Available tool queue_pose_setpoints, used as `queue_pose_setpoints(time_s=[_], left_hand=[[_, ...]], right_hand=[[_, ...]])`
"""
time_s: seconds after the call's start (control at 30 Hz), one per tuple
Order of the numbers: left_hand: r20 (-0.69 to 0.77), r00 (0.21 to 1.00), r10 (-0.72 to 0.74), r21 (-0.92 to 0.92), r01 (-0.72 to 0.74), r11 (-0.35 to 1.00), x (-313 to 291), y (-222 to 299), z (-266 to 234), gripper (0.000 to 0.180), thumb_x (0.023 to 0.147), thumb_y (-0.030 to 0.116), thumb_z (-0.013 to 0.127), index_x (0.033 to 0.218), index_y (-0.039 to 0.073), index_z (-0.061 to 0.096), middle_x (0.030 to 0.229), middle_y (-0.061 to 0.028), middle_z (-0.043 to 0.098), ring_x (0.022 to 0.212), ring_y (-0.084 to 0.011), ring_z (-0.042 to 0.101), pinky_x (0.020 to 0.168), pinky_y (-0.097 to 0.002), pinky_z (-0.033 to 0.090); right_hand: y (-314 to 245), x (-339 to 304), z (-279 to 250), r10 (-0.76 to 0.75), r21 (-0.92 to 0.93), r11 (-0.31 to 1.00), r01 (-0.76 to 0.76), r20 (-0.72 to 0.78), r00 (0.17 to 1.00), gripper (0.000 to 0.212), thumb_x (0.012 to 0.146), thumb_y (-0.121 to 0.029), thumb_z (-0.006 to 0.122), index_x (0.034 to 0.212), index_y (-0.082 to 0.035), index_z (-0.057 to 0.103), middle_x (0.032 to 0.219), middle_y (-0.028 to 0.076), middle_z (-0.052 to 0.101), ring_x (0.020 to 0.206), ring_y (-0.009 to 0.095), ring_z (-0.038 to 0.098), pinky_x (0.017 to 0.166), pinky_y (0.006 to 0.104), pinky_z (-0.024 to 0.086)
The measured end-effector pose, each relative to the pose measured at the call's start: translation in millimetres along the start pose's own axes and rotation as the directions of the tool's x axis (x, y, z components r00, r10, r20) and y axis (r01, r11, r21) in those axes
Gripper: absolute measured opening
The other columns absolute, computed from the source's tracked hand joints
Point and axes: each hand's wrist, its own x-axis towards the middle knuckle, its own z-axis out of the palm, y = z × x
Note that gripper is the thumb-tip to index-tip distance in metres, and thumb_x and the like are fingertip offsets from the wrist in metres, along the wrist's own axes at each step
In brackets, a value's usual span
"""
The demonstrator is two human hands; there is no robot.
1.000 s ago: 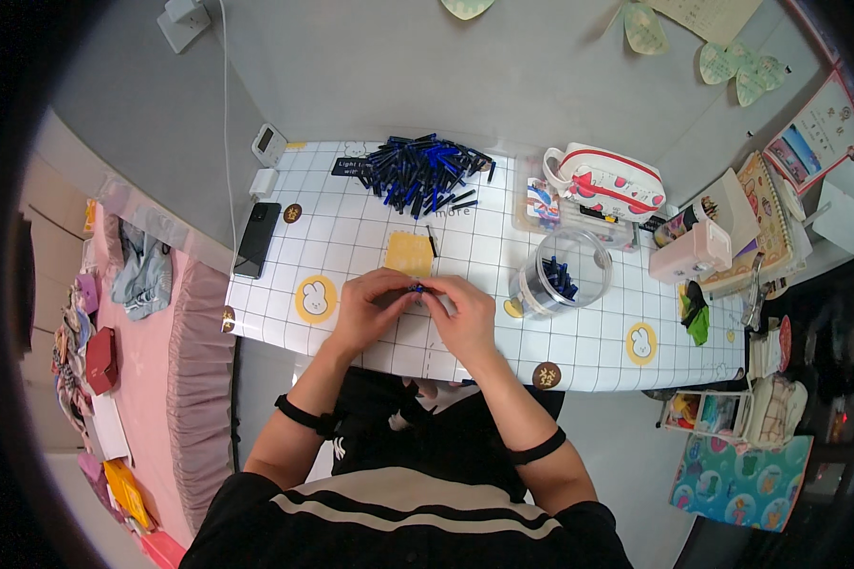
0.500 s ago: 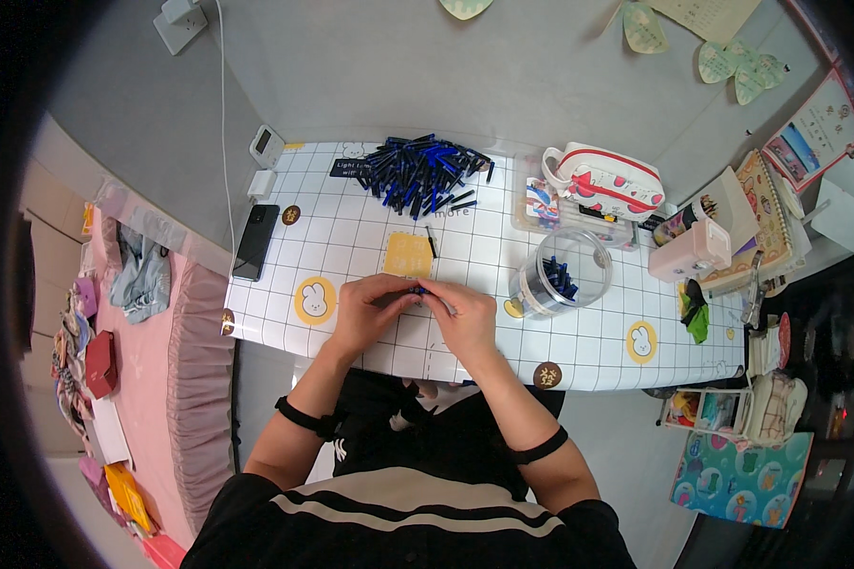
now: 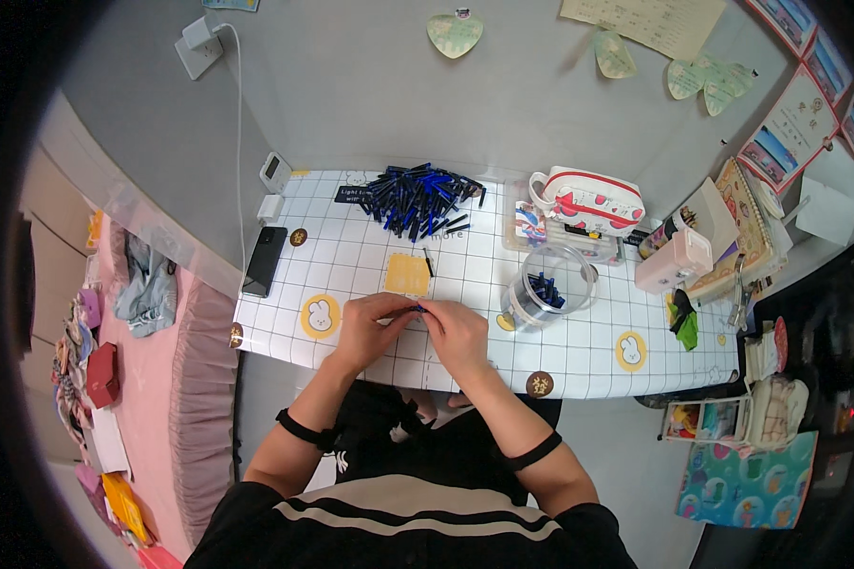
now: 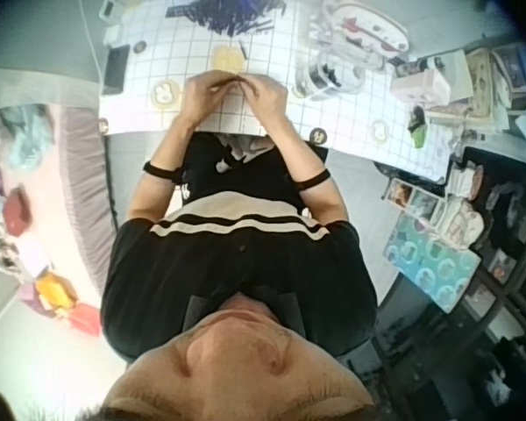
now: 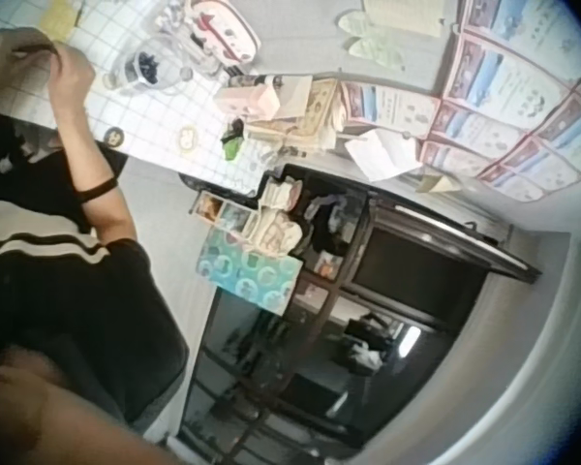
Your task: The person assembles blue pens by picking up barrels and small black components from a desk and pushing them together by hand. Each finished pen is then placed into a clear plastic container until the pile on the desk is reduced.
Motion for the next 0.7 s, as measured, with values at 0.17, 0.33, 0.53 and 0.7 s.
queue_pose_setpoints(time_s=[0.17,0.33,0.53,0.7], left_hand=[[0.066,0.997,0.041,0.093,-0.047,0.995,6.1,11.7,-12.5,0.011,0.060,-0.001,0.058,0.070,-0.001,0.055,0.067,-0.0084,0.055,0.061,-0.0161,0.056,0.053,-0.0219,0.045],[0.121,0.985,0.120,0.029,-0.125,0.992,15.4,26.6,-20.3,0.011,0.059,0.001,0.060,0.068,0.000,0.055,0.066,-0.0079,0.055,0.058,-0.0157,0.055,0.051,-0.0214,0.044],[0.072,0.942,0.326,-0.009,-0.327,0.945,35.9,55.0,-2.6,0.013,0.060,0.001,0.059,0.072,0.001,0.055,0.066,-0.0075,0.055,0.057,-0.0152,0.054,0.050,-0.0211,0.043],[-0.015,0.912,0.410,-0.060,-0.410,0.910,51.3,60.8,16.0,0.015,0.061,0.000,0.057,0.076,0.002,0.056,0.068,-0.0079,0.056,0.059,-0.0158,0.054,0.050,-0.0212,0.043]], right_hand=[[-1.1,2.4,1.2,-0.148,-0.018,0.989,0.147,-0.084,0.985,0.016,0.056,0.001,0.056,0.071,-0.005,0.053,0.064,0.007,0.054,0.055,0.020,0.051,0.047,0.0264,0.041],[-15.7,11.3,-17.7,-0.115,0.054,0.991,0.123,-0.134,0.984,0.015,0.054,0.001,0.059,0.068,-0.004,0.053,0.063,0.006,0.054,0.054,0.018,0.052,0.046,0.0245,0.040],[-28.1,25.7,-53.8,-0.107,0.044,0.992,0.120,-0.231,0.967,0.014,0.057,0.000,0.059,0.070,-0.003,0.054,0.064,0.007,0.055,0.054,0.017,0.053,0.045,0.0219,0.041],[-26.0,35.1,-72.5,-0.083,-0.006,0.996,0.085,-0.289,0.954,0.012,0.061,0.002,0.056,0.072,-0.002,0.053,0.067,0.007,0.055,0.055,0.016,0.054,0.044,0.0207,0.041]])
